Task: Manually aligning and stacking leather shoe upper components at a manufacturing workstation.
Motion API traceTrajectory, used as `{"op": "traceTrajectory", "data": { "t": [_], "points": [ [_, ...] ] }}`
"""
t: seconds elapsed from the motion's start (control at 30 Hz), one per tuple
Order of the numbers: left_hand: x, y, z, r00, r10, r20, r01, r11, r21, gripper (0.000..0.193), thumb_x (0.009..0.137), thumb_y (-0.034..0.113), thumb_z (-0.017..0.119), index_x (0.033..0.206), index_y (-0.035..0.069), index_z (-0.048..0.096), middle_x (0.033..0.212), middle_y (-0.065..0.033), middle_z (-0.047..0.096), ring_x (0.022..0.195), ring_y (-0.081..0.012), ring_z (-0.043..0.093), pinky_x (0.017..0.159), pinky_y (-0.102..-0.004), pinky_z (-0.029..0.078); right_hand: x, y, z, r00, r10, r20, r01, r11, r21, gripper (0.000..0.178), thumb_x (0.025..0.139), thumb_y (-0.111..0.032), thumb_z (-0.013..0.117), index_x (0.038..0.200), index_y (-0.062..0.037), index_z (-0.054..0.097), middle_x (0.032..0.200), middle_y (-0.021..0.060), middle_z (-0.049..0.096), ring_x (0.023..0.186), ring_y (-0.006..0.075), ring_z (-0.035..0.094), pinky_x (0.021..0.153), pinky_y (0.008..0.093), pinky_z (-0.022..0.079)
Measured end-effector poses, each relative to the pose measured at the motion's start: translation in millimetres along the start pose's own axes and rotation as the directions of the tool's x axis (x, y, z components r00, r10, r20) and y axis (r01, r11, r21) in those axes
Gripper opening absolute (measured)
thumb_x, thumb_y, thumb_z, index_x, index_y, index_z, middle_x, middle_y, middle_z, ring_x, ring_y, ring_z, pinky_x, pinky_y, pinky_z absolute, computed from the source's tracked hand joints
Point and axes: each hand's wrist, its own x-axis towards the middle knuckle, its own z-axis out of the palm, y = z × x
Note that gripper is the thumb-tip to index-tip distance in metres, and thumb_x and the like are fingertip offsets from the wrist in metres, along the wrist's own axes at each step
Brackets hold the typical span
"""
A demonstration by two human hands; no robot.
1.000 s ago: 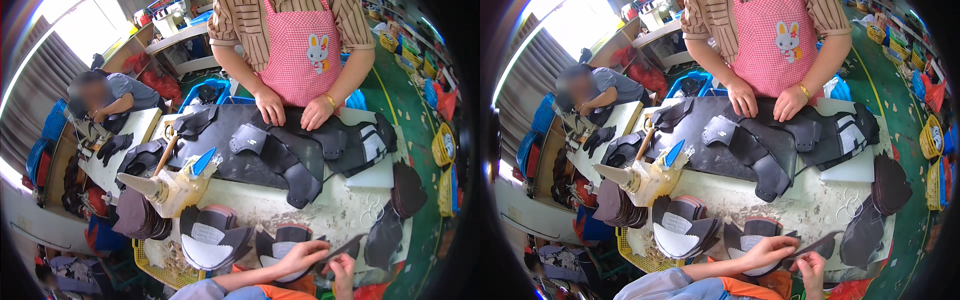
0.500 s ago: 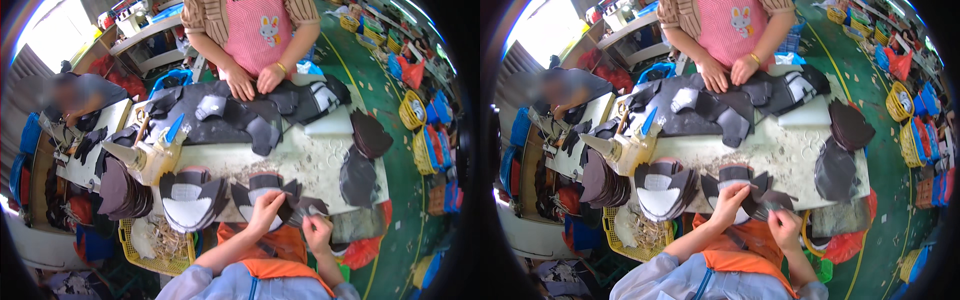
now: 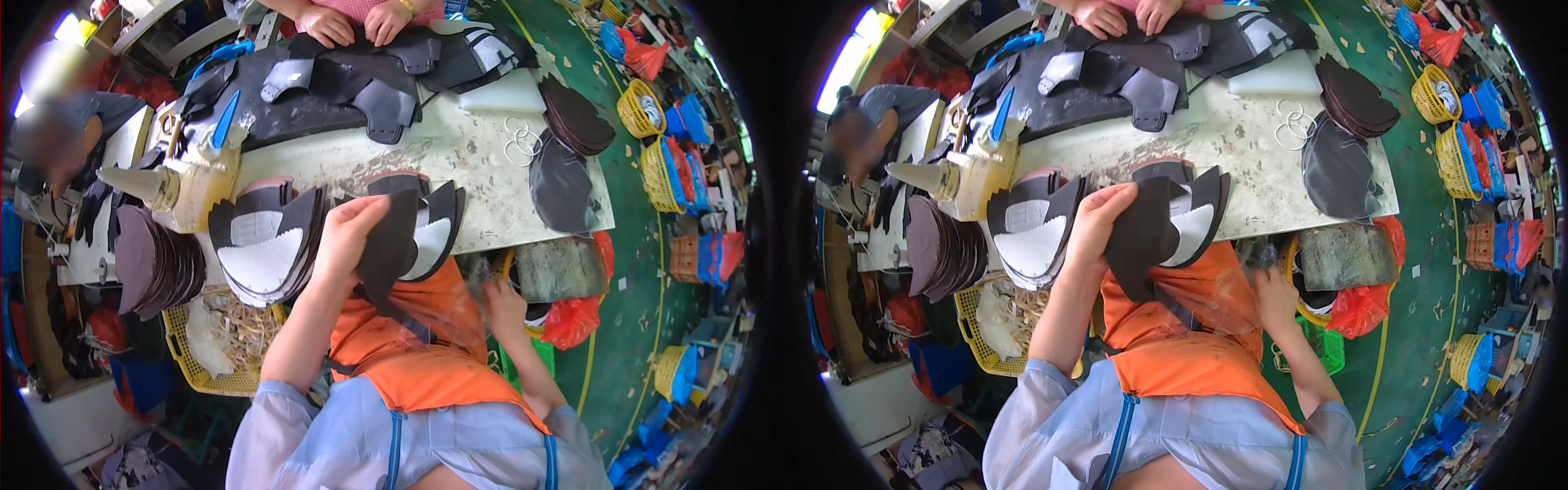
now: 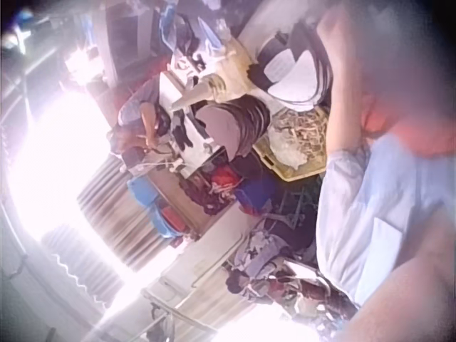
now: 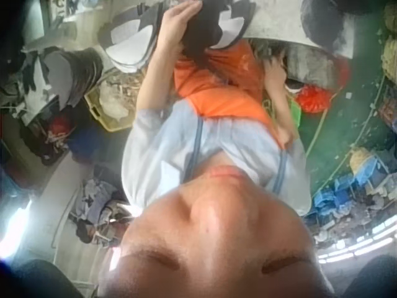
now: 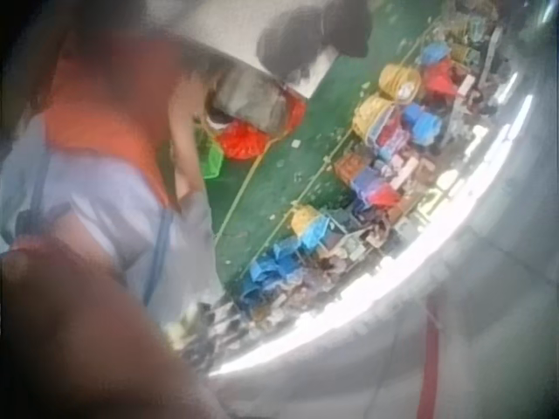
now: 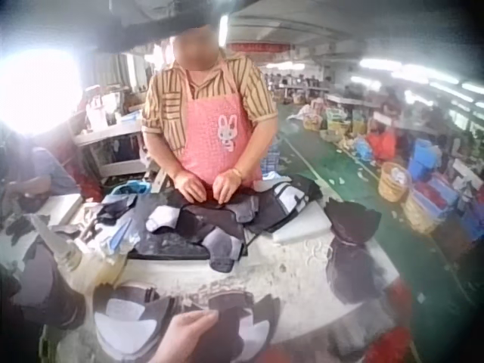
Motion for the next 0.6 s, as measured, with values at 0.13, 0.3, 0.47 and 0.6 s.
{"op": "traceTrajectory", "data": {
  "t": [0.13,0.3,0.47,0.6],
  "points": [
    [-36,-19,29,0.865,0.298,0.404,-0.49,0.678,0.548,0.019,0.092,0.016,0.066,0.101,0.0,0.071,0.077,-0.0061,0.069,0.064,-0.0132,0.064,0.057,-0.0275,0.05,9,-44,-26,0.947,-0.321,-0.008,0.269,0.779,0.567,0.043,0.101,-0.036,0.05,0.127,-0.0025,0.056,0.124,0.0149,0.061,0.113,0.0325,0.059,0.097,0.041,0.046],
    [-66,-37,11,0.456,0.469,0.756,-0.882,0.127,0.454,0.041,0.082,0.041,0.072,0.097,0.004,0.07,0.067,-0.0062,0.058,0.058,-0.019,0.056,0.056,-0.0319,0.044,31,-74,-44,0.873,-0.329,0.361,-0.488,-0.615,0.619,0.086,0.095,-0.068,0.038,0.147,0.0002,0.033,0.15,0.0166,0.041,0.137,0.0294,0.041,0.114,0.047,0.032],
    [-53,-72,-28,0.775,-0.473,0.419,0.622,0.692,-0.368,0.027,0.098,0.028,0.06,0.114,0.006,0.061,0.103,-0.0082,0.069,0.086,-0.0172,0.067,0.075,-0.0317,0.054,31,-59,-42,0.935,-0.315,0.164,-0.295,-0.433,0.852,0.084,0.094,-0.062,0.047,0.151,-0.0026,0.029,0.154,0.017,0.034,0.142,0.0333,0.034,0.116,0.053,0.028],
    [-37,-76,-26,0.999,0.018,-0.051,-0.04,0.877,-0.478,0.016,0.091,0.005,0.066,0.103,0.008,0.056,0.1,-0.0047,0.066,0.089,-0.0142,0.066,0.079,-0.0302,0.056,45,-59,-36,0.914,-0.358,0.191,-0.335,-0.4,0.853,0.072,0.095,-0.041,0.06,0.149,-0.0022,0.032,0.149,0.0156,0.043,0.134,0.0309,0.046,0.111,0.0462,0.036]
  ]
}}
